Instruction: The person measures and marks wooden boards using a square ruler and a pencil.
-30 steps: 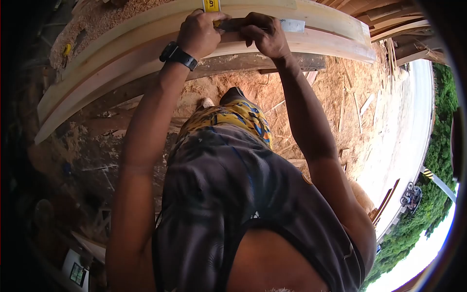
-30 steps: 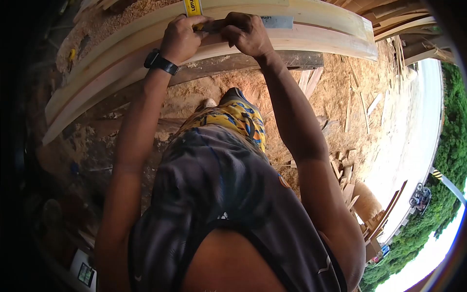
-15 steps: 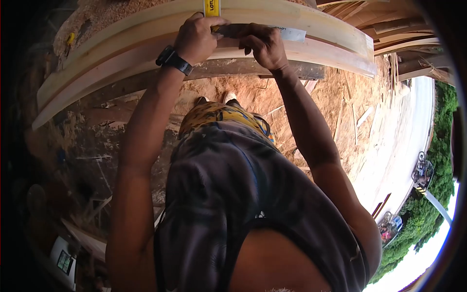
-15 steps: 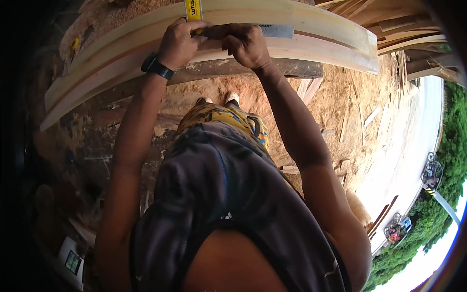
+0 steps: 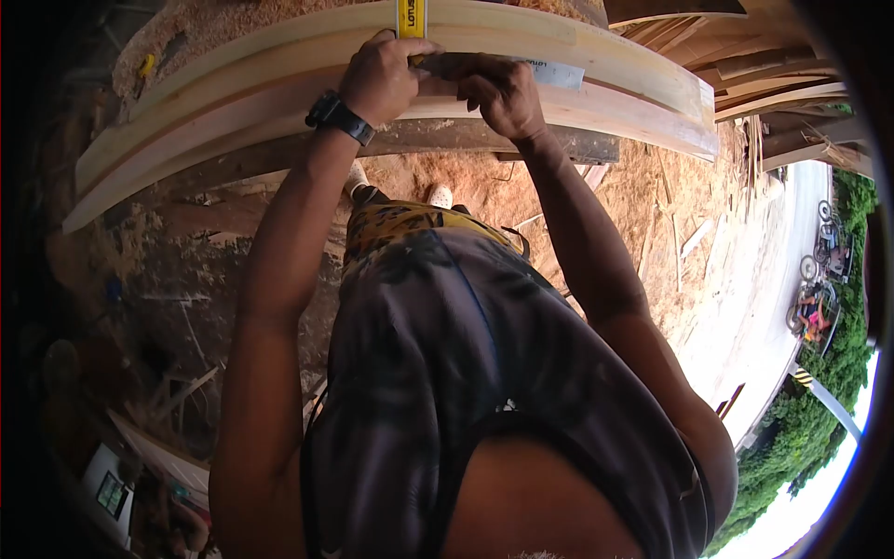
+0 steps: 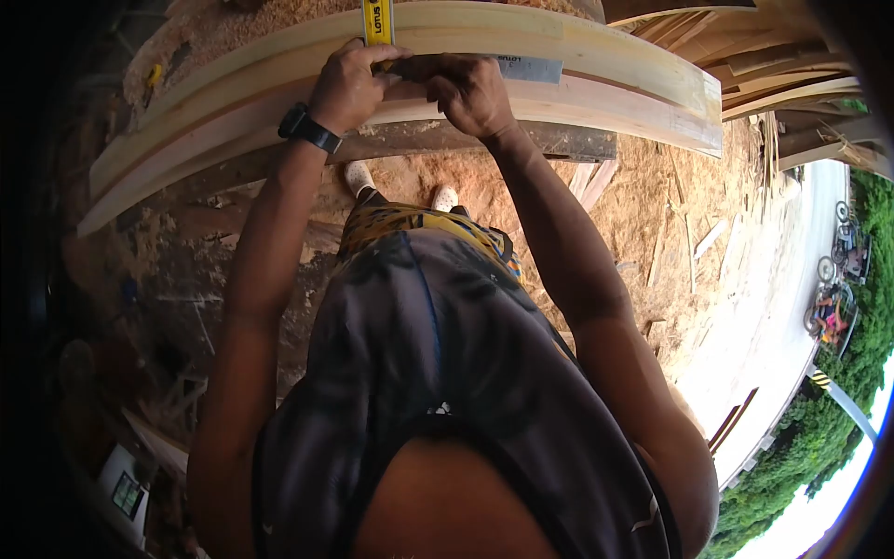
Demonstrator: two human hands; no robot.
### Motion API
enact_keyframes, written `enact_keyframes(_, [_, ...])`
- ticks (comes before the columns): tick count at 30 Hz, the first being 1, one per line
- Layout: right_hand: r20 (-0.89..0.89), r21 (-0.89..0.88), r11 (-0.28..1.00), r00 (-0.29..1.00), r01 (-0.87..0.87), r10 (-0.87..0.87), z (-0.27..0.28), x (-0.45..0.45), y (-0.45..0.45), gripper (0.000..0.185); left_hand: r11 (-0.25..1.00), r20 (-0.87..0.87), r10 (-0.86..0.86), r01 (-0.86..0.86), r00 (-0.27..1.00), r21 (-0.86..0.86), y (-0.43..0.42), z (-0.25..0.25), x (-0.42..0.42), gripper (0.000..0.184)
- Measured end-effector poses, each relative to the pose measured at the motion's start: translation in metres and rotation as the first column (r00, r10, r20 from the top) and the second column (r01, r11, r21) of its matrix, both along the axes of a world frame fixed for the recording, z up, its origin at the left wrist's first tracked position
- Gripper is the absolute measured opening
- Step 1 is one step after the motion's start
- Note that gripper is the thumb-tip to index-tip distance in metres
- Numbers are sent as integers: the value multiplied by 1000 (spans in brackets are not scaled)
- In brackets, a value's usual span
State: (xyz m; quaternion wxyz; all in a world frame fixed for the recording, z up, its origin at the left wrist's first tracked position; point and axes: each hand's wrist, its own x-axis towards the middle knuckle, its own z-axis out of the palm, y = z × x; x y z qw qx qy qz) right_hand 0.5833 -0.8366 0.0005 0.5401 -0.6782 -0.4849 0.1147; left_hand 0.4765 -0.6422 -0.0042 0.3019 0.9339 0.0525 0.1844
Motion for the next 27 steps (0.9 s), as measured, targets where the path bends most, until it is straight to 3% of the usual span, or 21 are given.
enact_keyframes(6, [65,0,999,997,42,-42,-3,0,3,21,999,-46,4,-6,999,-40,-2,7,-2,38])
enact_keyframes(8, [-38,-24,999,999,36,-36,6,-5,1,21,998,-38,2,-4,999,-56,-3,9,-2,38])
enact_keyframes(11, [29,7,1000,999,24,-24,5,-3,2,21,999,10,-5,6,1000,-43,-1,0,-1,38])
enact_keyframes(27, [12,-21,1000,1000,20,-20,2,-4,0,22,999,-40,5,-6,999,-34,-2,4,-4,37])
